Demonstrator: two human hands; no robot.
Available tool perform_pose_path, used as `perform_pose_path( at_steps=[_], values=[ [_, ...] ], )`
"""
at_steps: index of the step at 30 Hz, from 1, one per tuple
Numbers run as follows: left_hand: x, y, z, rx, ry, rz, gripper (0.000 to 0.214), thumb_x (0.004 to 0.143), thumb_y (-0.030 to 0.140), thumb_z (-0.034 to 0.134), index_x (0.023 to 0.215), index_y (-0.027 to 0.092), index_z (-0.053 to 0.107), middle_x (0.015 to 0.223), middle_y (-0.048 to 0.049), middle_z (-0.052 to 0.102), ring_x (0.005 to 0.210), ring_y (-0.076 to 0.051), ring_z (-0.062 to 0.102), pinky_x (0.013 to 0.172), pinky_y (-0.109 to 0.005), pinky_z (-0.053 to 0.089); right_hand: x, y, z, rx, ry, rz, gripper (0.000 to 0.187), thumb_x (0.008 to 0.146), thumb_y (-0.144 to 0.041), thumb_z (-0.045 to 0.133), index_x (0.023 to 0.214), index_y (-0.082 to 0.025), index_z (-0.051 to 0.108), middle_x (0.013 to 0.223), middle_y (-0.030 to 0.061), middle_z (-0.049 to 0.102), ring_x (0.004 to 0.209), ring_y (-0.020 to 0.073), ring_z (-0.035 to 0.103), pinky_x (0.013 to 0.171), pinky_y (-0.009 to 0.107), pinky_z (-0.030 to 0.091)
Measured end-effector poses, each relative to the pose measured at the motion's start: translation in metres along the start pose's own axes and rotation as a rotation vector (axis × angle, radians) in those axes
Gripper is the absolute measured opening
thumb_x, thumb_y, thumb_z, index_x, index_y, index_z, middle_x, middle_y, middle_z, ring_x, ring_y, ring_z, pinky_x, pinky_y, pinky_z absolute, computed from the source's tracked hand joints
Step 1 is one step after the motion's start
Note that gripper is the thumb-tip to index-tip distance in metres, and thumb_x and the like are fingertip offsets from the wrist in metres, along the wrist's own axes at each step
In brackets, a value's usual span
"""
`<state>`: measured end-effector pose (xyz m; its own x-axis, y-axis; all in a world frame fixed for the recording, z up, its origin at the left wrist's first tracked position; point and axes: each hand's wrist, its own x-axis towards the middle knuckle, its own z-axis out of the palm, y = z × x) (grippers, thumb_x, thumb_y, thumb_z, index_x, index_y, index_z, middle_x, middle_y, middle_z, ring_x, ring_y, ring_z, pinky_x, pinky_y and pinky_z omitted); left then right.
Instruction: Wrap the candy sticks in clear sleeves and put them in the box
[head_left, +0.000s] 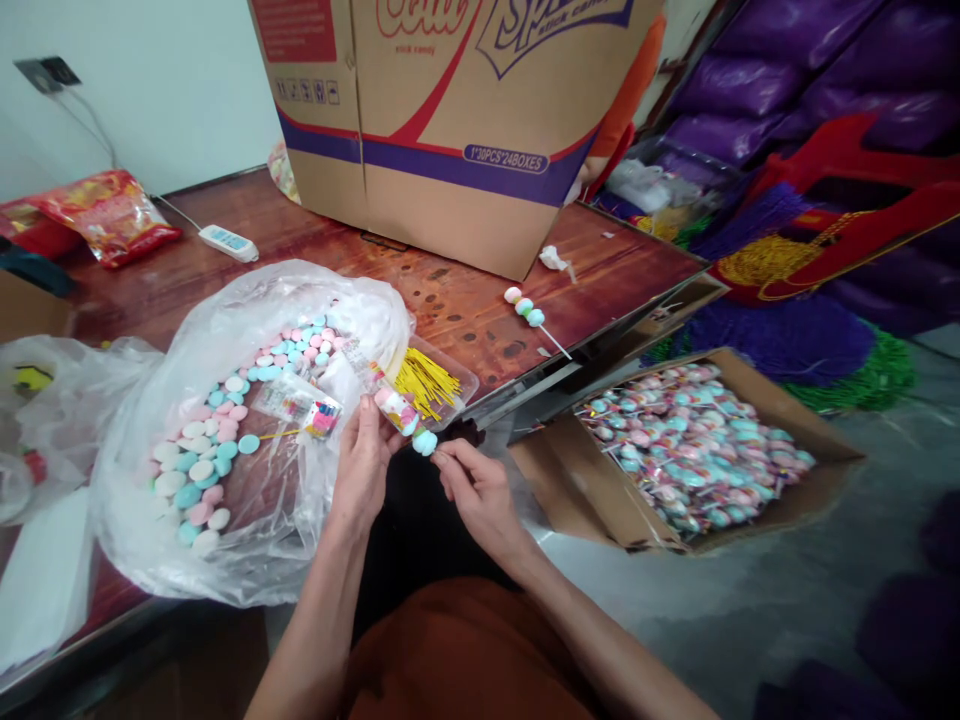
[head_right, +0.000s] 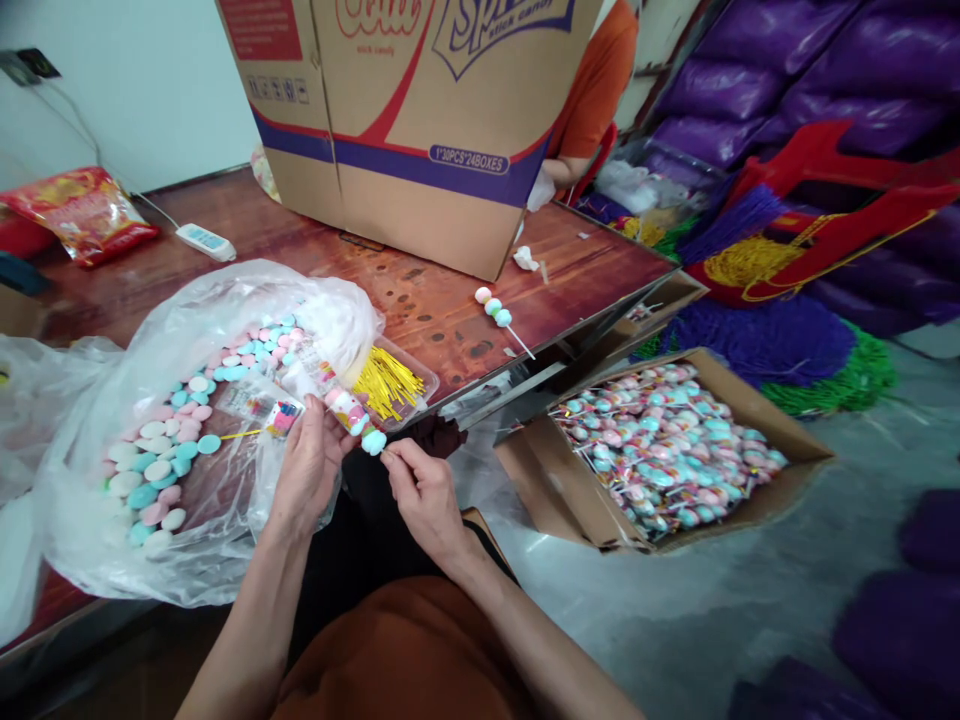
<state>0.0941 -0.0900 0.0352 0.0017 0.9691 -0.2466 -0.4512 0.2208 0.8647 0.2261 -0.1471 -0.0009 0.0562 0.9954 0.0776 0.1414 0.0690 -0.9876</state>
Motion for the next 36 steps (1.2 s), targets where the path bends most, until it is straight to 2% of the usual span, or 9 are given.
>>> perform_pose_path(
  at_steps=[5, 9, 12, 18, 23, 27, 32, 34, 36],
  values=[
    [0.007, -0.002, 0.001, -0.140, -0.019, -0.029, 0.038, 0.073, 0.050, 0.082, 0.088, 0.017, 0.071, 0.088, -0.0063, 0.077, 0.091, -0.023, 0.074, 0.083, -0.034, 0.057, 0.001, -0.007, -0.002, -0.033, -0.069, 0.021, 0.026, 0.099, -0.036, 0.051, 0.079, -0.020, 0.058, 0.056, -0.0064, 0.044, 0.051, 0.0093, 0.042, 0.054, 0.023, 0.033],
    [0.004, -0.009, 0.007, -0.243, 0.010, 0.006, 0.036, 0.074, 0.049, 0.083, 0.089, 0.019, 0.070, 0.089, -0.0036, 0.076, 0.092, -0.022, 0.074, 0.084, -0.033, 0.056, 0.003, -0.013, -0.004, 0.148, -0.125, 0.159, 0.028, 0.096, -0.039, 0.051, 0.077, -0.019, 0.058, 0.050, -0.0073, 0.043, 0.047, 0.0089, 0.037, 0.049, 0.023, 0.030],
    [0.001, -0.014, 0.012, -0.222, -0.003, 0.009, 0.035, 0.077, 0.050, 0.079, 0.086, 0.018, 0.070, 0.083, -0.0036, 0.075, 0.092, -0.021, 0.073, 0.085, -0.032, 0.055, 0.005, -0.013, -0.001, 0.256, -0.124, 0.219, 0.028, 0.094, -0.041, 0.053, 0.077, -0.019, 0.059, 0.048, -0.0082, 0.042, 0.044, 0.0081, 0.033, 0.047, 0.022, 0.027],
    [-0.003, -0.020, 0.012, -0.147, -0.036, 0.008, 0.029, 0.082, 0.045, 0.075, 0.087, 0.017, 0.070, 0.082, -0.0027, 0.073, 0.093, -0.019, 0.072, 0.089, -0.031, 0.053, 0.007, -0.012, 0.007, 0.136, -0.046, 0.106, 0.027, 0.095, -0.037, 0.052, 0.075, -0.020, 0.055, 0.053, -0.0067, 0.045, 0.049, 0.0092, 0.041, 0.052, 0.022, 0.034],
    [-0.006, -0.020, 0.016, -0.119, -0.047, -0.026, 0.023, 0.082, 0.041, 0.076, 0.085, 0.019, 0.071, 0.081, -0.0026, 0.073, 0.092, -0.020, 0.072, 0.089, -0.031, 0.052, 0.005, -0.011, 0.016, 0.119, -0.006, 0.065, 0.027, 0.097, -0.036, 0.049, 0.075, -0.020, 0.053, 0.057, -0.0063, 0.044, 0.052, 0.0096, 0.040, 0.052, 0.023, 0.034],
    [-0.011, -0.023, 0.018, -0.052, -0.045, -0.049, 0.030, 0.083, 0.048, 0.072, 0.083, 0.018, 0.073, 0.085, -0.0073, 0.076, 0.094, -0.024, 0.072, 0.082, -0.031, 0.055, 0.008, -0.009, 0.025, 0.156, 0.059, 0.042, 0.027, 0.097, -0.035, 0.049, 0.074, -0.020, 0.052, 0.060, -0.0055, 0.044, 0.053, 0.0095, 0.039, 0.052, 0.023, 0.034],
    [-0.017, -0.015, 0.005, -0.029, -0.121, -0.142, 0.049, 0.083, 0.061, 0.067, 0.101, 0.016, 0.073, 0.103, -0.0129, 0.076, 0.104, -0.028, 0.070, 0.085, -0.036, 0.056, 0.015, -0.014, 0.020, 0.185, 0.041, 0.023, 0.026, 0.097, -0.035, 0.051, 0.076, -0.020, 0.054, 0.058, -0.0061, 0.043, 0.052, 0.0094, 0.039, 0.052, 0.023, 0.035],
    [-0.014, -0.006, 0.000, -0.033, -0.114, -0.108, 0.056, 0.082, 0.066, 0.064, 0.108, 0.017, 0.071, 0.112, -0.0142, 0.075, 0.108, -0.028, 0.069, 0.088, -0.037, 0.056, 0.014, -0.015, 0.016, 0.139, 0.036, 0.013, 0.026, 0.097, -0.035, 0.051, 0.076, -0.020, 0.054, 0.057, -0.0064, 0.044, 0.052, 0.0094, 0.041, 0.053, 0.023, 0.036],
    [-0.009, 0.002, -0.002, -0.047, -0.044, -0.010, 0.050, 0.082, 0.063, 0.067, 0.106, 0.018, 0.070, 0.114, -0.0120, 0.074, 0.106, -0.026, 0.070, 0.089, -0.036, 0.055, 0.012, -0.015, 0.015, 0.090, 0.029, 0.015, 0.025, 0.098, -0.035, 0.051, 0.078, -0.020, 0.056, 0.056, -0.0067, 0.045, 0.051, 0.0094, 0.042, 0.053, 0.023, 0.035]
  ],
)
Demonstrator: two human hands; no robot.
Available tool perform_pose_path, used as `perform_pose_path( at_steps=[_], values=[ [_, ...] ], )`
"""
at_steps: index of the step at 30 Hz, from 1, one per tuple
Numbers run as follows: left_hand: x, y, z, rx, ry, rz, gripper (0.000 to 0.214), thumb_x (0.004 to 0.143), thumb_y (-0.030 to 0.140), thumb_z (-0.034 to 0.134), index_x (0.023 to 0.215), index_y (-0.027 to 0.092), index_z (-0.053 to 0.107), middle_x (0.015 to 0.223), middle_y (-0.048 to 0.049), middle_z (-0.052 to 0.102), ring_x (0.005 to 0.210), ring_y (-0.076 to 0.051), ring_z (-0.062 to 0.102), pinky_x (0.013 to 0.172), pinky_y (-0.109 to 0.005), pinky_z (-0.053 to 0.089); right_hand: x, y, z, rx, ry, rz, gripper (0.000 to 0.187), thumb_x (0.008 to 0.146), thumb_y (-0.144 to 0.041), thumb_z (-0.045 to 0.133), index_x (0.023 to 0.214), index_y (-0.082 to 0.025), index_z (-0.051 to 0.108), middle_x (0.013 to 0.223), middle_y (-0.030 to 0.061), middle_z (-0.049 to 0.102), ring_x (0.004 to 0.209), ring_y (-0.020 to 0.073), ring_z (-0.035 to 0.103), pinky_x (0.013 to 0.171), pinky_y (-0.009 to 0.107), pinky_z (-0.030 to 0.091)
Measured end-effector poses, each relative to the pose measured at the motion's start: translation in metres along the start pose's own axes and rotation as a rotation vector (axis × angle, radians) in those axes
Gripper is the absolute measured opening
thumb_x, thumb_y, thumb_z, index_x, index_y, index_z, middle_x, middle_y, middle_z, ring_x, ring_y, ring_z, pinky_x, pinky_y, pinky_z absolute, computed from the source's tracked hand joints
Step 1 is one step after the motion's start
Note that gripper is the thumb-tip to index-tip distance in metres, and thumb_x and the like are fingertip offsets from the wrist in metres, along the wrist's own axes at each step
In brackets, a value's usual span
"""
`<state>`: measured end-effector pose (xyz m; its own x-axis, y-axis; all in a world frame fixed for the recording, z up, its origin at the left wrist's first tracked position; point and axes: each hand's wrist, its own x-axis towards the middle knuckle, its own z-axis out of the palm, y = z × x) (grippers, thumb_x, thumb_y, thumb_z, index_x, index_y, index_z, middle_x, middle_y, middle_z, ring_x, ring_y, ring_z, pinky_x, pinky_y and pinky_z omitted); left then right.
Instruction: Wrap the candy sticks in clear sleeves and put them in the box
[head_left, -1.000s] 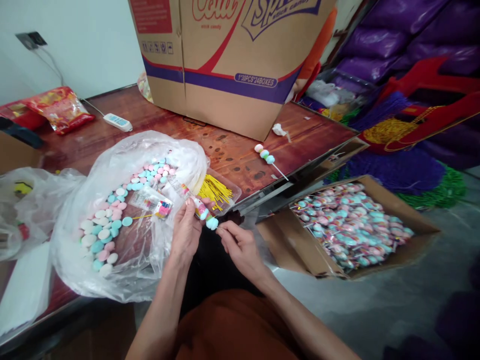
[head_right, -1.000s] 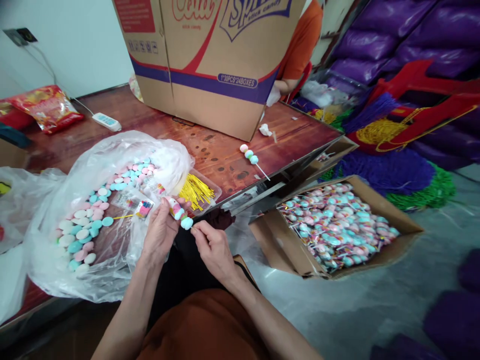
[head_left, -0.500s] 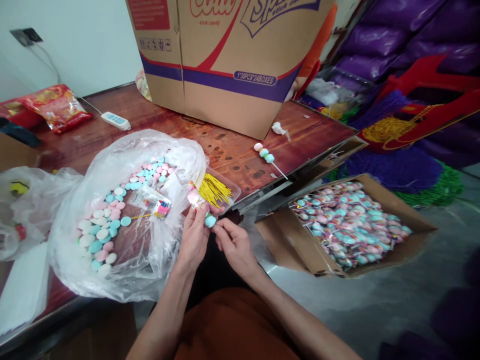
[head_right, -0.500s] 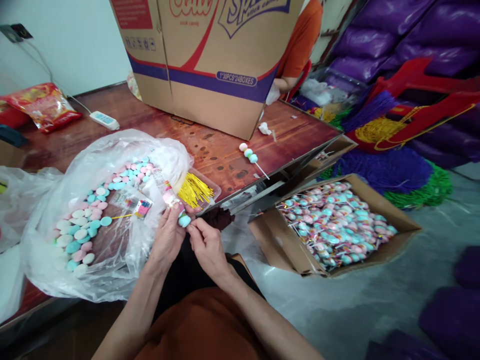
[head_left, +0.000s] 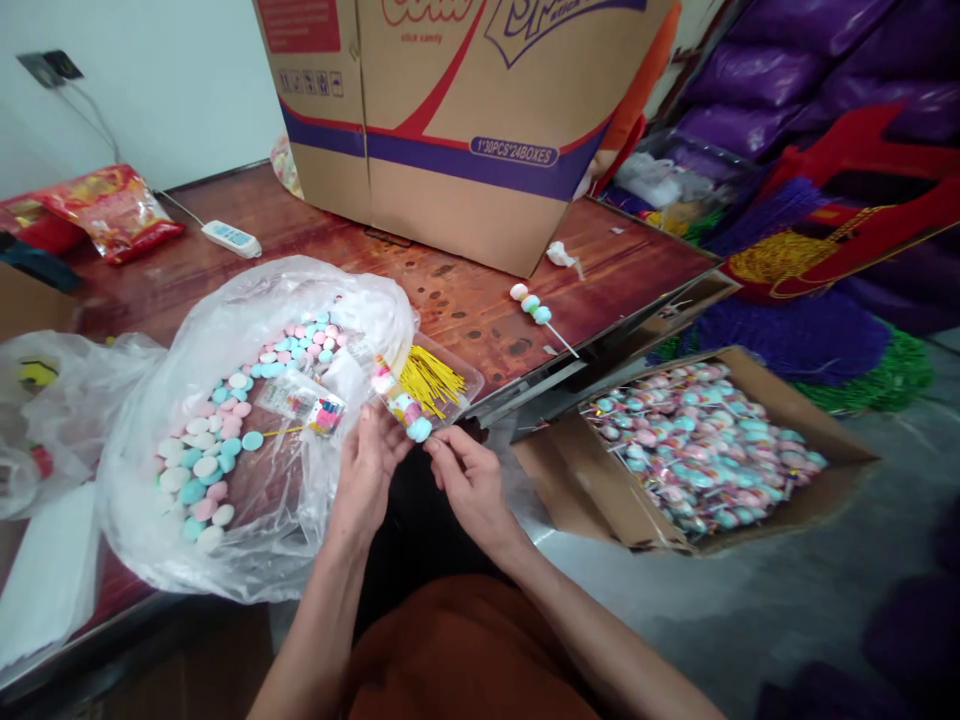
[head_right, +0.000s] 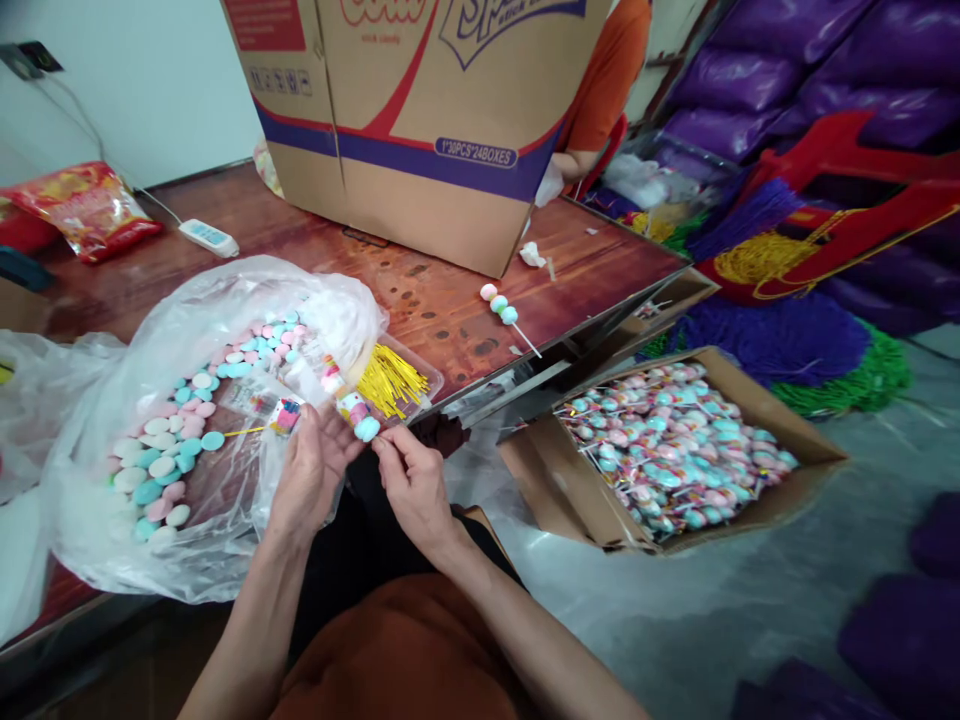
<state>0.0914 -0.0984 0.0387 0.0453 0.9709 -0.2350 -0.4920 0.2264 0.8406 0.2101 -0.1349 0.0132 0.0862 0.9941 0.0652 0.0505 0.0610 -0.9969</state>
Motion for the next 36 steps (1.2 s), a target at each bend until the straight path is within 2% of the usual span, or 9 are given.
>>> perform_pose_path(
  at_steps=[2, 4, 7, 10, 13, 17, 21, 29, 36],
  values=[
    [0.006, 0.004, 0.001, -0.013, 0.060, 0.057, 0.038, 0.080, 0.052, 0.075, 0.098, 0.019, 0.070, 0.105, -0.0085, 0.076, 0.100, -0.022, 0.072, 0.088, -0.034, 0.056, -0.002, 0.001, 0.001, -0.046, -0.016, -0.004, 0.025, 0.097, -0.036, 0.051, 0.078, -0.020, 0.057, 0.056, -0.0066, 0.045, 0.051, 0.0095, 0.042, 0.053, 0.023, 0.035],
    [0.010, 0.003, 0.003, -0.022, 0.064, 0.040, 0.033, 0.077, 0.046, 0.080, 0.091, 0.018, 0.069, 0.092, -0.0057, 0.076, 0.095, -0.021, 0.073, 0.086, -0.033, 0.056, -0.003, 0.003, 0.004, -0.084, -0.021, -0.015, 0.026, 0.097, -0.036, 0.052, 0.077, -0.020, 0.056, 0.056, -0.0062, 0.045, 0.052, 0.0095, 0.042, 0.053, 0.023, 0.035],
    [0.010, -0.005, 0.006, -0.039, 0.059, 0.010, 0.034, 0.075, 0.048, 0.080, 0.087, 0.017, 0.070, 0.084, -0.0039, 0.074, 0.092, -0.021, 0.073, 0.085, -0.032, 0.057, 0.000, 0.005, 0.009, -0.102, 0.013, -0.034, 0.028, 0.097, -0.036, 0.051, 0.074, -0.021, 0.055, 0.058, -0.0054, 0.047, 0.053, 0.0100, 0.042, 0.055, 0.023, 0.037],
    [0.008, -0.012, 0.004, -0.052, 0.058, -0.006, 0.036, 0.076, 0.050, 0.079, 0.087, 0.017, 0.071, 0.083, -0.0037, 0.074, 0.090, -0.020, 0.073, 0.083, -0.031, 0.057, 0.005, 0.003, 0.010, -0.070, 0.026, -0.039, 0.028, 0.097, -0.036, 0.051, 0.074, -0.021, 0.056, 0.058, -0.0046, 0.047, 0.055, 0.0108, 0.043, 0.056, 0.023, 0.039],
    [0.010, -0.010, -0.002, -0.071, 0.041, -0.026, 0.038, 0.075, 0.051, 0.080, 0.086, 0.016, 0.071, 0.085, -0.0046, 0.075, 0.088, -0.020, 0.073, 0.083, -0.033, 0.058, 0.007, -0.001, 0.007, -0.052, -0.034, -0.014, 0.030, 0.097, -0.038, 0.051, 0.073, -0.020, 0.056, 0.058, -0.0050, 0.047, 0.054, 0.0102, 0.043, 0.055, 0.023, 0.037],
    [0.016, -0.002, -0.007, -0.105, 0.075, -0.007, 0.037, 0.076, 0.049, 0.081, 0.087, 0.015, 0.069, 0.085, -0.0059, 0.075, 0.088, -0.021, 0.074, 0.085, -0.035, 0.057, 0.003, -0.005, 0.001, -0.134, -0.068, -0.011, 0.032, 0.098, -0.037, 0.051, 0.071, -0.020, 0.055, 0.056, -0.0059, 0.044, 0.052, 0.0093, 0.041, 0.053, 0.023, 0.034],
    [0.018, 0.001, -0.008, -0.110, 0.107, -0.013, 0.038, 0.075, 0.047, 0.081, 0.091, 0.015, 0.068, 0.087, -0.0068, 0.076, 0.086, -0.021, 0.075, 0.085, -0.036, 0.058, -0.001, -0.005, -0.003, -0.260, -0.057, -0.081, 0.028, 0.098, -0.033, 0.049, 0.076, -0.020, 0.060, 0.059, -0.0046, 0.049, 0.053, 0.0098, 0.042, 0.054, 0.023, 0.034],
    [0.017, -0.001, -0.009, -0.061, 0.160, -0.024, 0.041, 0.074, 0.049, 0.081, 0.091, 0.015, 0.066, 0.087, -0.0077, 0.077, 0.090, -0.024, 0.076, 0.083, -0.037, 0.059, -0.001, -0.001, -0.010, -0.498, -0.066, -0.255, 0.028, 0.100, -0.026, 0.044, 0.081, -0.021, 0.064, 0.070, 0.0014, 0.065, 0.059, 0.0123, 0.053, 0.062, 0.024, 0.040],
    [0.013, -0.012, -0.006, -0.056, 0.148, -0.034, 0.040, 0.077, 0.052, 0.078, 0.089, 0.015, 0.067, 0.083, -0.0073, 0.077, 0.093, -0.025, 0.076, 0.086, -0.038, 0.059, 0.003, 0.007, 0.005, -0.559, -0.001, -0.312, 0.031, 0.103, -0.025, 0.038, 0.094, -0.020, 0.067, 0.084, 0.0089, 0.073, 0.074, 0.0173, 0.066, 0.071, 0.025, 0.048]
  ],
)
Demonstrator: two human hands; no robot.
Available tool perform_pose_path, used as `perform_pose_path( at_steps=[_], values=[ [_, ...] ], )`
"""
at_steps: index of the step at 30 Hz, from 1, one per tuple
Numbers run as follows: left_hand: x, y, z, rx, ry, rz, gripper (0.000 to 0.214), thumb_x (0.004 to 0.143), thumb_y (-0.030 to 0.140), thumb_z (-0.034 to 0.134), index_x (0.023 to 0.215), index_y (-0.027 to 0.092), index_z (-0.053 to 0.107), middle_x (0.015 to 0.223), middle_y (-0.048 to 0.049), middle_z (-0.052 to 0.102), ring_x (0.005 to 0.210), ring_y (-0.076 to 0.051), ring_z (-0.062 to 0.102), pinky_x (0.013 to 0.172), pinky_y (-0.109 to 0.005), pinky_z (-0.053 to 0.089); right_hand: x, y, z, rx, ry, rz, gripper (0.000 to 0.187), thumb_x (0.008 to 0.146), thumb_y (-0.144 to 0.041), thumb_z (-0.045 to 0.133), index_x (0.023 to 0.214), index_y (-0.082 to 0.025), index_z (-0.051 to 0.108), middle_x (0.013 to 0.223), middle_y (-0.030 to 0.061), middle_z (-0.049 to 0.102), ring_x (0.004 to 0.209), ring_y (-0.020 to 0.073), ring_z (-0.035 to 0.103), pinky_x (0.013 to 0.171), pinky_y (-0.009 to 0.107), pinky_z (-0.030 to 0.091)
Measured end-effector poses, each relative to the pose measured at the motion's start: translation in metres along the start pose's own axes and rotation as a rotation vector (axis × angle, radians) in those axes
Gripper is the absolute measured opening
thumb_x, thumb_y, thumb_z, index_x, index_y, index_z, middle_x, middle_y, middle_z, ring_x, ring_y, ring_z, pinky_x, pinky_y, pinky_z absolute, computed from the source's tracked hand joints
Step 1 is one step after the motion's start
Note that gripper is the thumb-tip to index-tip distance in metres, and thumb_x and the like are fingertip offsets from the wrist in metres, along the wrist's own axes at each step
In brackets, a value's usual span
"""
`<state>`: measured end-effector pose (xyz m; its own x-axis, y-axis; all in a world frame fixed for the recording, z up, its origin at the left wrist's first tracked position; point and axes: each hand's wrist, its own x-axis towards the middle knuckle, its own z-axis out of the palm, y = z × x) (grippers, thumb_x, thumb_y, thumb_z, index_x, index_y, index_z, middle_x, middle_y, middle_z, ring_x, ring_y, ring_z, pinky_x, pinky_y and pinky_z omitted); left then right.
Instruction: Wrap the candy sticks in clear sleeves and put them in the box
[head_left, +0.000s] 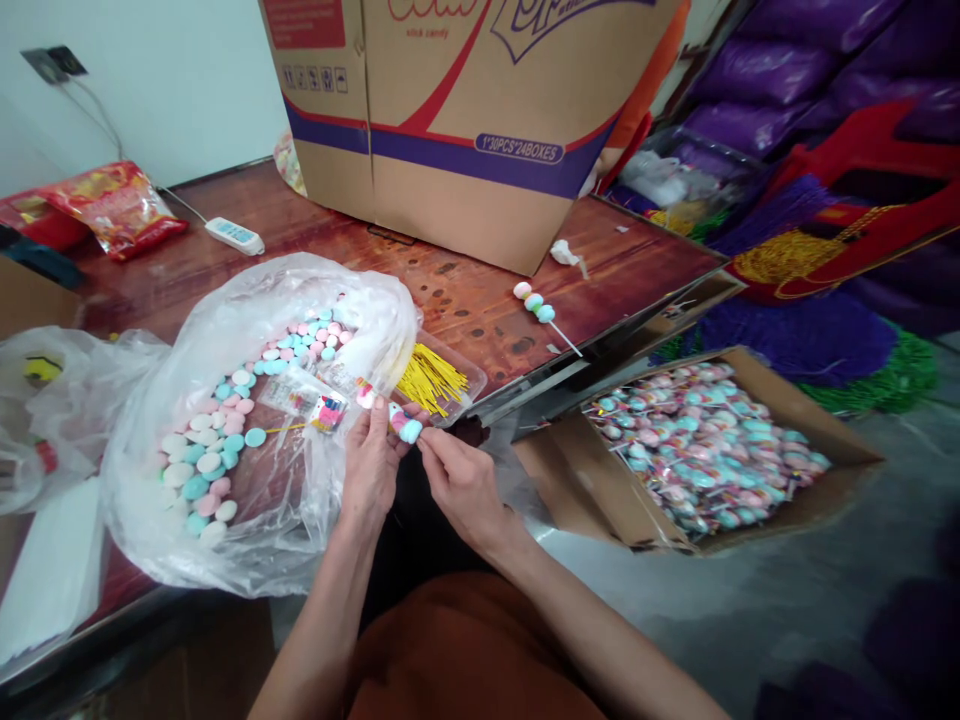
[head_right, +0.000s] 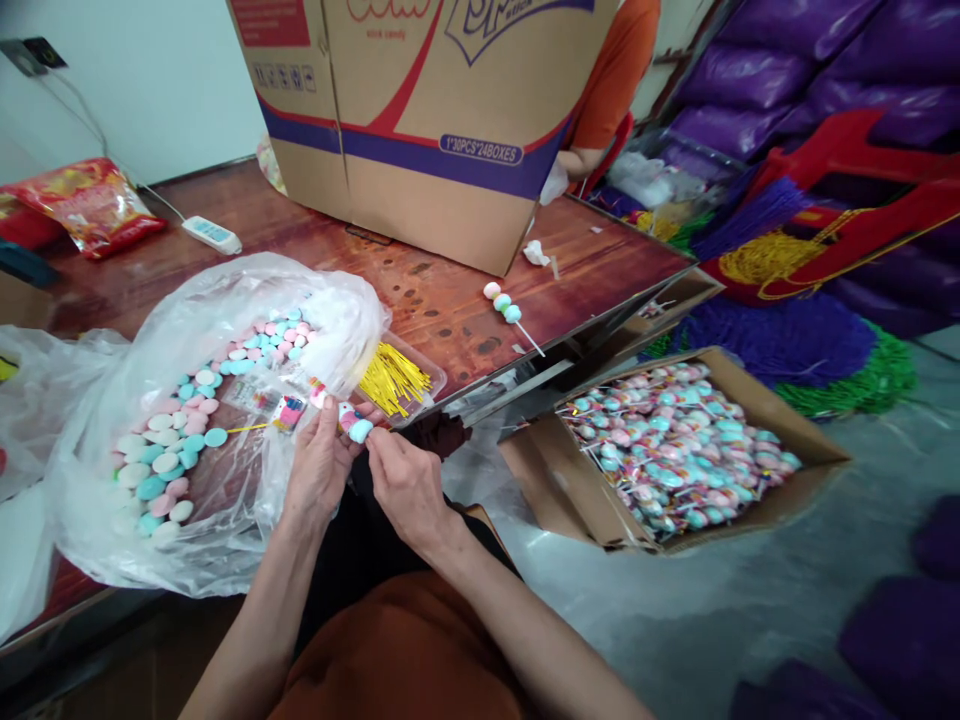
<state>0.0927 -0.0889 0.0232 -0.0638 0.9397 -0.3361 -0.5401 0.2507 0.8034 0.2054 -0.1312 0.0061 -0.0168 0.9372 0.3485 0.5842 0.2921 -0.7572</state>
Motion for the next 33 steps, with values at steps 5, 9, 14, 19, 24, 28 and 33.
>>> perform_pose_path(
  at_steps=[5, 9, 14, 19, 24, 28, 33],
  values=[
    [0.001, 0.005, -0.003, 0.004, 0.017, -0.001, 0.042, 0.079, 0.054, 0.075, 0.089, 0.014, 0.068, 0.083, -0.0096, 0.078, 0.093, -0.026, 0.076, 0.086, -0.039, 0.059, 0.001, 0.002, 0.002, 0.095, -0.027, 0.002, 0.028, 0.102, -0.024, 0.041, 0.094, -0.021, 0.068, 0.087, 0.0078, 0.074, 0.075, 0.0173, 0.067, 0.073, 0.026, 0.050],
    [0.002, 0.009, -0.006, 0.034, -0.013, 0.003, 0.044, 0.081, 0.056, 0.073, 0.090, 0.013, 0.069, 0.087, -0.0114, 0.078, 0.093, -0.026, 0.076, 0.087, -0.039, 0.059, -0.001, 0.005, -0.002, 0.098, 0.005, 0.012, 0.026, 0.101, -0.026, 0.045, 0.092, -0.021, 0.069, 0.085, 0.0065, 0.074, 0.073, 0.0170, 0.068, 0.072, 0.025, 0.049],
    [0.000, 0.003, -0.004, 0.042, -0.049, -0.010, 0.042, 0.077, 0.055, 0.077, 0.083, 0.015, 0.067, 0.082, -0.0087, 0.077, 0.093, -0.026, 0.076, 0.086, -0.038, 0.059, 0.003, 0.000, -0.003, 0.174, 0.009, 0.058, 0.023, 0.099, -0.025, 0.048, 0.091, -0.022, 0.069, 0.085, 0.0053, 0.074, 0.071, 0.0173, 0.068, 0.071, 0.026, 0.049],
    [-0.003, 0.000, -0.002, 0.050, -0.078, 0.017, 0.046, 0.080, 0.060, 0.071, 0.088, 0.016, 0.069, 0.085, -0.0080, 0.077, 0.098, -0.026, 0.074, 0.087, -0.038, 0.059, 0.007, -0.007, 0.000, 0.339, -0.003, 0.144, 0.024, 0.099, -0.030, 0.047, 0.088, -0.021, 0.067, 0.075, 0.0020, 0.068, 0.064, 0.0141, 0.060, 0.067, 0.024, 0.047],
    [-0.006, 0.000, -0.008, 0.060, -0.143, 0.026, 0.049, 0.083, 0.062, 0.067, 0.101, 0.016, 0.069, 0.102, -0.0114, 0.076, 0.100, -0.026, 0.073, 0.087, -0.039, 0.058, 0.006, -0.004, 0.002, 0.553, -0.036, 0.296, 0.026, 0.097, -0.034, 0.052, 0.076, -0.020, 0.059, 0.056, -0.0058, 0.047, 0.052, 0.0100, 0.044, 0.055, 0.022, 0.038],
    [-0.013, -0.005, -0.013, 0.170, -0.038, 0.112, 0.039, 0.084, 0.054, 0.070, 0.104, 0.021, 0.066, 0.101, -0.0053, 0.074, 0.088, -0.017, 0.073, 0.078, -0.029, 0.057, 0.006, 0.000, 0.002, 0.584, -0.012, 0.344, 0.026, 0.098, -0.034, 0.051, 0.077, -0.020, 0.057, 0.056, -0.0064, 0.046, 0.052, 0.0097, 0.044, 0.055, 0.022, 0.037],
    [-0.016, -0.008, -0.013, 0.239, 0.045, 0.125, 0.035, 0.079, 0.050, 0.076, 0.091, 0.018, 0.066, 0.089, -0.0029, 0.072, 0.082, -0.015, 0.071, 0.073, -0.026, 0.056, 0.006, 0.000, 0.000, 0.556, -0.014, 0.311, 0.024, 0.097, -0.033, 0.051, 0.079, -0.019, 0.059, 0.059, -0.0054, 0.048, 0.055, 0.0100, 0.045, 0.056, 0.023, 0.038]
  ],
)
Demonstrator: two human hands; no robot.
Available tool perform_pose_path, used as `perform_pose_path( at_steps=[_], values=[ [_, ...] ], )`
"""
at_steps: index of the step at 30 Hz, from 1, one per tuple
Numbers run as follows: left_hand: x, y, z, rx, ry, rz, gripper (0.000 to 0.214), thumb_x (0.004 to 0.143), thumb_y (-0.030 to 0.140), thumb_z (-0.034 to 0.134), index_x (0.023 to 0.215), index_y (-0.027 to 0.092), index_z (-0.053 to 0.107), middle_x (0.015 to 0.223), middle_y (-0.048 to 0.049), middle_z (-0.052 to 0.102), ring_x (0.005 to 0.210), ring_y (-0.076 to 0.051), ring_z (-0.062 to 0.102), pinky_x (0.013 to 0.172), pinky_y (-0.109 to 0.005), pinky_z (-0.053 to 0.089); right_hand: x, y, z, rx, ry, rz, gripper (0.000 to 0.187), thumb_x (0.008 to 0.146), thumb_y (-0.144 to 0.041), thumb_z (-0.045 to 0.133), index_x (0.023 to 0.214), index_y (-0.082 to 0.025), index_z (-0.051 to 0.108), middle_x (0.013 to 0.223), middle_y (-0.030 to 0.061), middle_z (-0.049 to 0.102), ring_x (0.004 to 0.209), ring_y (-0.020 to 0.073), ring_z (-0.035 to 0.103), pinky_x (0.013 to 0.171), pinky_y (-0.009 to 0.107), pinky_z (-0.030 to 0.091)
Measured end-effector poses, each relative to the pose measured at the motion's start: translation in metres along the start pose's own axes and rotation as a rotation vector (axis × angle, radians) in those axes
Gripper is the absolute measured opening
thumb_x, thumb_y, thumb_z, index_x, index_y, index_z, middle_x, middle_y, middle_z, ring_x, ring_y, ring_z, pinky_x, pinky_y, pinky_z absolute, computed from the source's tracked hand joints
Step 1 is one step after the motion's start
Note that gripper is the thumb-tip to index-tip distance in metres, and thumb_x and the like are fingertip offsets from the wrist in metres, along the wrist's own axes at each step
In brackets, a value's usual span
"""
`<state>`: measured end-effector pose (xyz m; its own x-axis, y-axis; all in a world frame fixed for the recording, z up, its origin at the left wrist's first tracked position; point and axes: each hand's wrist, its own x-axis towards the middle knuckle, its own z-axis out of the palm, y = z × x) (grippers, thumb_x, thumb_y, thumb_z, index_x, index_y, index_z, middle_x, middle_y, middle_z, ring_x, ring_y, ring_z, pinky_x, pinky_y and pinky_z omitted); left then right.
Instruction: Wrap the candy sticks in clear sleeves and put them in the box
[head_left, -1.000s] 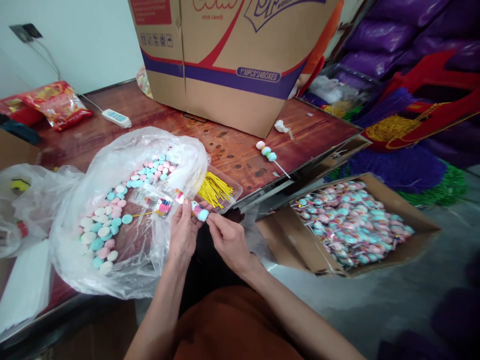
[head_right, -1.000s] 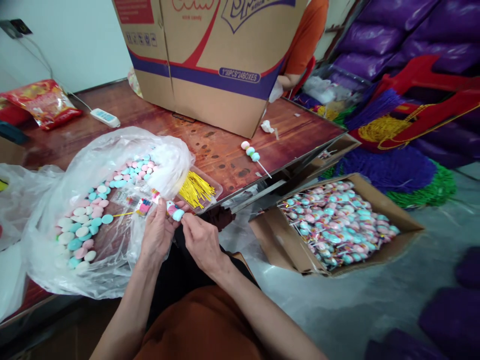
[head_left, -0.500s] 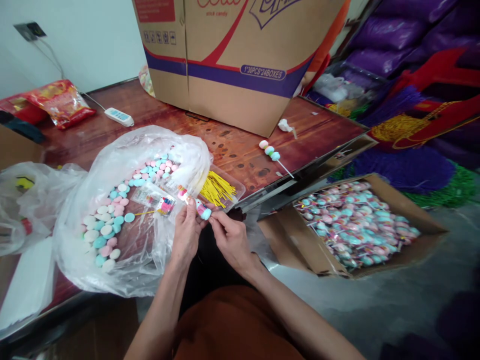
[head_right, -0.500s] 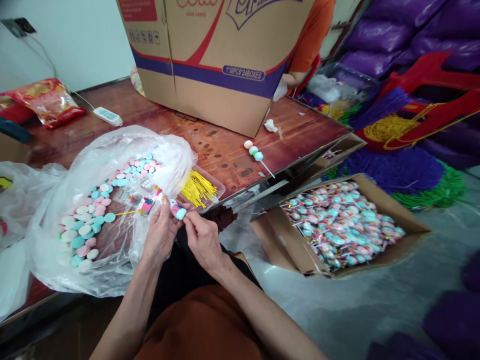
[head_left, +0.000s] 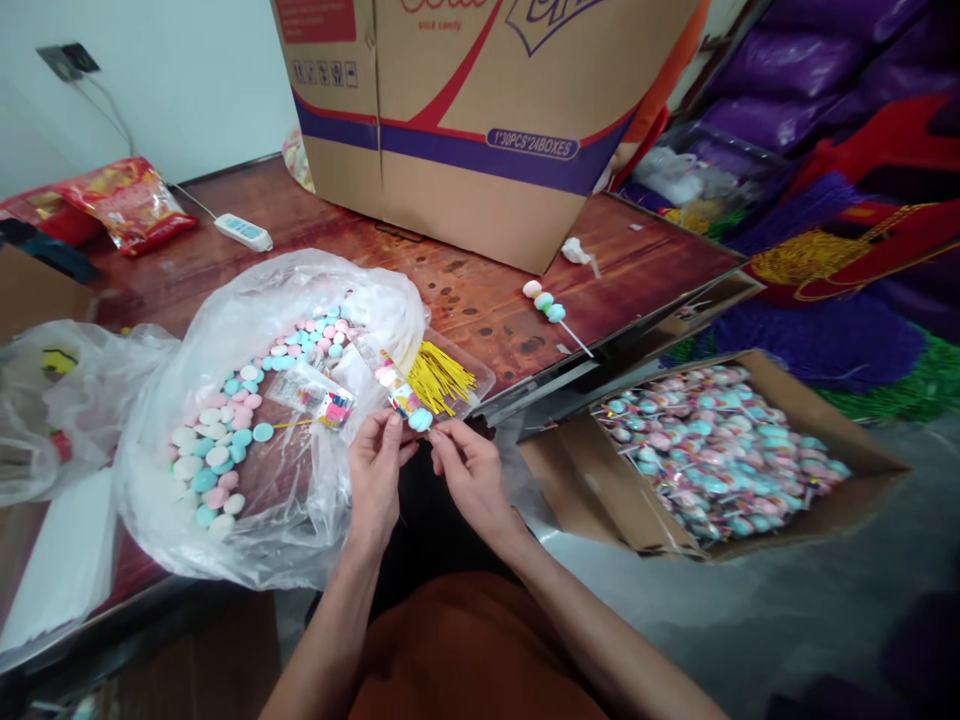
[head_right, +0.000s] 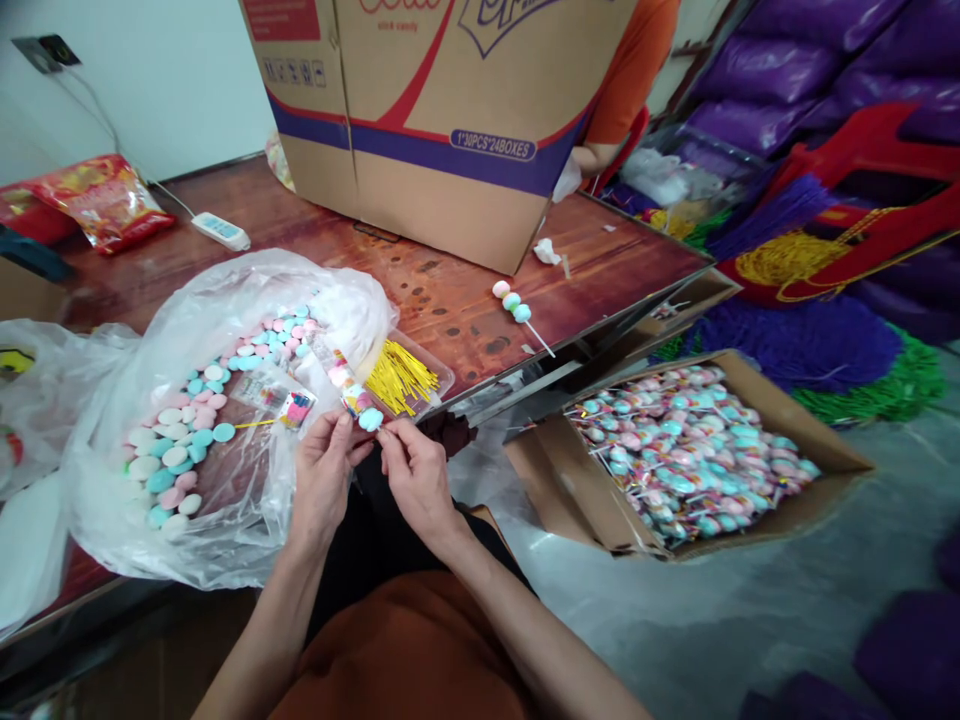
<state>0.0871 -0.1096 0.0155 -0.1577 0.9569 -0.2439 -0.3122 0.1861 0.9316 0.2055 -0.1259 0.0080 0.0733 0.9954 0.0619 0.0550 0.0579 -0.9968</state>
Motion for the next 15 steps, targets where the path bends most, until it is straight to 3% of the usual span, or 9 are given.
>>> perform_pose_path(
  at_steps=[8, 12, 15],
  values=[
    [0.010, 0.001, 0.004, -0.049, 0.031, -0.026, 0.030, 0.074, 0.043, 0.078, 0.085, 0.016, 0.069, 0.083, -0.0025, 0.071, 0.072, -0.014, 0.067, 0.065, -0.025, 0.055, -0.007, 0.004, -0.005, 0.232, -0.093, 0.117, 0.024, 0.092, -0.037, 0.058, 0.101, -0.017, 0.069, 0.056, -0.0066, 0.046, 0.048, 0.0084, 0.040, 0.047, 0.021, 0.030],
    [0.012, -0.005, 0.008, -0.048, 0.017, 0.031, 0.020, 0.079, 0.036, 0.071, 0.078, 0.016, 0.067, 0.076, 0.0003, 0.066, 0.067, -0.011, 0.059, 0.063, -0.022, 0.049, -0.011, 0.004, -0.001, 0.213, -0.028, 0.085, 0.022, 0.093, -0.037, 0.058, 0.095, -0.018, 0.068, 0.058, -0.0067, 0.042, 0.048, 0.0075, 0.034, 0.045, 0.021, 0.028],
    [0.007, -0.012, 0.009, 0.078, -0.026, 0.132, 0.017, 0.083, 0.031, 0.067, 0.075, 0.017, 0.065, 0.072, 0.0021, 0.061, 0.067, -0.010, 0.055, 0.067, -0.022, 0.046, -0.010, 0.003, 0.004, 0.133, 0.060, -0.004, 0.022, 0.096, -0.036, 0.056, 0.090, -0.018, 0.067, 0.060, -0.0058, 0.044, 0.050, 0.0081, 0.036, 0.047, 0.021, 0.031]
  ],
)
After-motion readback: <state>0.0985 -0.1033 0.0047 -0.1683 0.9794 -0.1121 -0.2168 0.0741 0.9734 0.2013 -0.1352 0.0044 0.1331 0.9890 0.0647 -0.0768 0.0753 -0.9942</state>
